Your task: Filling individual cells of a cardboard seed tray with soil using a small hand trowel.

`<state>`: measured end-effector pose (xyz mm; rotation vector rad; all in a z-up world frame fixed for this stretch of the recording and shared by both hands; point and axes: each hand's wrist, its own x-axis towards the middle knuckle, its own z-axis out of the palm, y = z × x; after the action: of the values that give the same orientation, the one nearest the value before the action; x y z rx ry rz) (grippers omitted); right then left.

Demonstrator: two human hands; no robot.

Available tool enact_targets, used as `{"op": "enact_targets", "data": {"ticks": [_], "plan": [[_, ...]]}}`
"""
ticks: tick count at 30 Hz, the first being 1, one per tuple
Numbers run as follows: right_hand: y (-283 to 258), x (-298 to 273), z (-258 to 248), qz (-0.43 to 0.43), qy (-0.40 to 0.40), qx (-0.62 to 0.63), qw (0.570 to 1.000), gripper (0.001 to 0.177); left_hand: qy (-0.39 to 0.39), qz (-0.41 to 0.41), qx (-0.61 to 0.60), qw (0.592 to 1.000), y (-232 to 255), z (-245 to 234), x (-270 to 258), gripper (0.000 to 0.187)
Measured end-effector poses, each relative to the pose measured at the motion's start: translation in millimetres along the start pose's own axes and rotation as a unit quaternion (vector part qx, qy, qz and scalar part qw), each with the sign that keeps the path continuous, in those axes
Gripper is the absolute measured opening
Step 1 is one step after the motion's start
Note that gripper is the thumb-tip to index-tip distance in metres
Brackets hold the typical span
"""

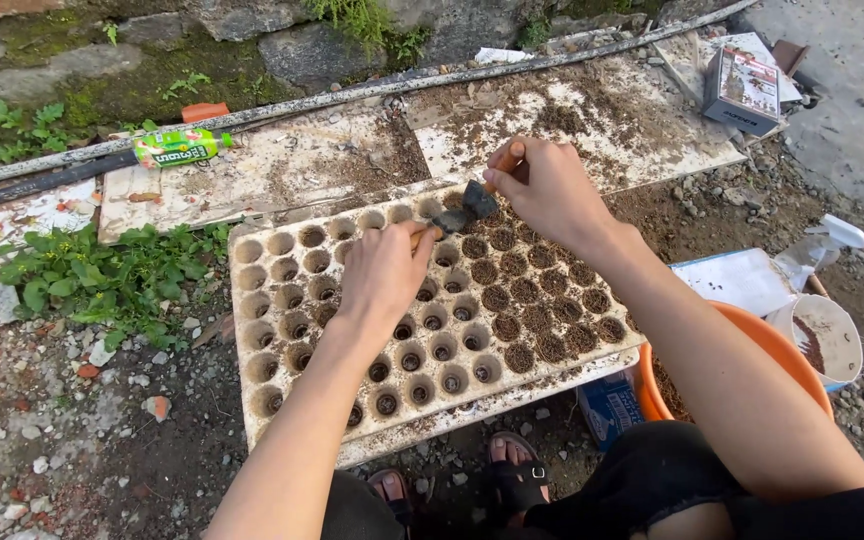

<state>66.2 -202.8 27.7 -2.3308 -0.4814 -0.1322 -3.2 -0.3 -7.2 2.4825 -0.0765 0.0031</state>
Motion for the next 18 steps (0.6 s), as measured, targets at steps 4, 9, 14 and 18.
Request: {"op": "enact_targets", "data": {"ticks": [4, 9, 14, 18], "plan": [[13.2, -12.5, -2.8, -0.026, 0.023, -0.009, 0.999, 0.012, -0.018, 0.005, 0.041, 0.999, -3.5, 7.4, 3.5, 0.032], [24.1, -33.3, -13.5, -0.028, 0.137, 0.043, 0.989, 0.016, 0.003, -0.002, -0.008, 1.0, 3.7, -2.8, 0.8, 0.03], [47.5, -50.3, -11.6, 0.022, 0.136, 0.152, 0.979, 0.009, 0.028, 0.004, -0.023, 0.999, 11.3, -17.4, -6.4, 0.027], [54.4, -52.0, -1.5, 0.022, 0.118, 0.167, 0.979, 0.01, 0.034, 0.012, -0.008, 0.999, 10.9, -14.5, -4.4, 0.024]]}}
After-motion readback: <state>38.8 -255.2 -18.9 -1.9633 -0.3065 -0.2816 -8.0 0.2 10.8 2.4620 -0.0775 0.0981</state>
